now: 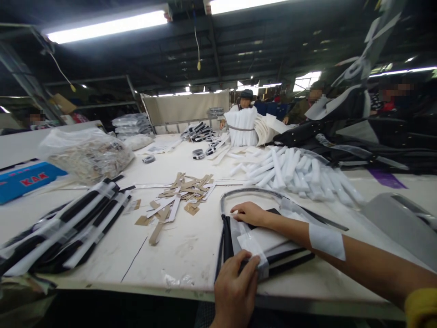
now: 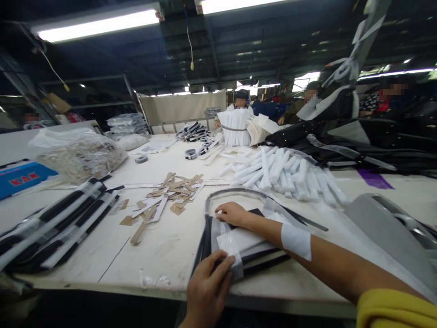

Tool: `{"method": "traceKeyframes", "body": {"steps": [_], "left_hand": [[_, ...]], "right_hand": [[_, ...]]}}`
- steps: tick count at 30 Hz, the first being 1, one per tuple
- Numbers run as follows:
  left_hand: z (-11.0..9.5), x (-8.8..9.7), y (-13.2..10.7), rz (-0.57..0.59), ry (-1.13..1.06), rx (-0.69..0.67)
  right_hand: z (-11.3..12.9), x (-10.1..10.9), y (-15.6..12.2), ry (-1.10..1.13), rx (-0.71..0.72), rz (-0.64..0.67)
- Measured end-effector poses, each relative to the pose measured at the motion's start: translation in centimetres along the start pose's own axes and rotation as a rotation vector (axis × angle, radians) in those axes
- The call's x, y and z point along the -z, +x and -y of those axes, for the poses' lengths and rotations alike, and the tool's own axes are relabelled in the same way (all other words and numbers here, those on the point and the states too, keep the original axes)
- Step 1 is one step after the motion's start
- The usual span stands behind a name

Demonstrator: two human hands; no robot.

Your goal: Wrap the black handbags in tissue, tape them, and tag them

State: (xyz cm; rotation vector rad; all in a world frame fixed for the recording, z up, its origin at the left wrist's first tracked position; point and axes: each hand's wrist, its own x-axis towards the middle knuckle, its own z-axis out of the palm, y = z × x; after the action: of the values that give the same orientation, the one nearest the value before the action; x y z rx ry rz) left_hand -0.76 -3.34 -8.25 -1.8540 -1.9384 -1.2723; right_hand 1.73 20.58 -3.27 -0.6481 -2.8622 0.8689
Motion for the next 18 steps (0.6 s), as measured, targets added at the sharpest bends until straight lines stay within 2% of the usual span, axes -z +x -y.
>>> {"method": "traceKeyframes", "body": {"steps": [3,5,7,8,9,11,12,15,18], "left_hand": [[0.4,1.2,0.4,0.084,-0.122,0.03],[1.4,2.1,0.9,0.077,-0.217,0.088],[2.9,2.8,1.8,-0.002,-0.285,0.205],[3.8,3.0,2.3,-0.043,-0.317,0.293],[4.6,3.0,2.9,-0.064,-0.364,0.397],[5.9,2.5,4.1,-0.038,-0.522,0.632],[6.3,2.1,4.6,-0.015,-0.607,0.732],[6.5,0.7,6.1,0.004,-0.744,0.879],[6.0,0.3,7.3,-0.045,-0.753,0.905]], "right_hand": [[0.0,2.1,-3.2,-0.046,0.044,-0.186],[-1.2,4.3,-6.7,-0.099,0.016,-0.333],[-3.4,6.4,-10.6,-0.162,-0.079,-0.464],[-4.8,7.2,-12.5,-0.226,-0.192,-0.542],[-6.2,7.7,-14.2,-0.263,-0.32,-0.556],[-8.7,7.9,-16.6,-0.214,-0.565,-0.455],[-9.6,7.6,-17.4,-0.168,-0.621,-0.411],[-10.4,6.0,-18.2,-0.072,-0.622,-0.385],[-9.2,4.7,-18.0,0.011,-0.566,-0.511]]}}
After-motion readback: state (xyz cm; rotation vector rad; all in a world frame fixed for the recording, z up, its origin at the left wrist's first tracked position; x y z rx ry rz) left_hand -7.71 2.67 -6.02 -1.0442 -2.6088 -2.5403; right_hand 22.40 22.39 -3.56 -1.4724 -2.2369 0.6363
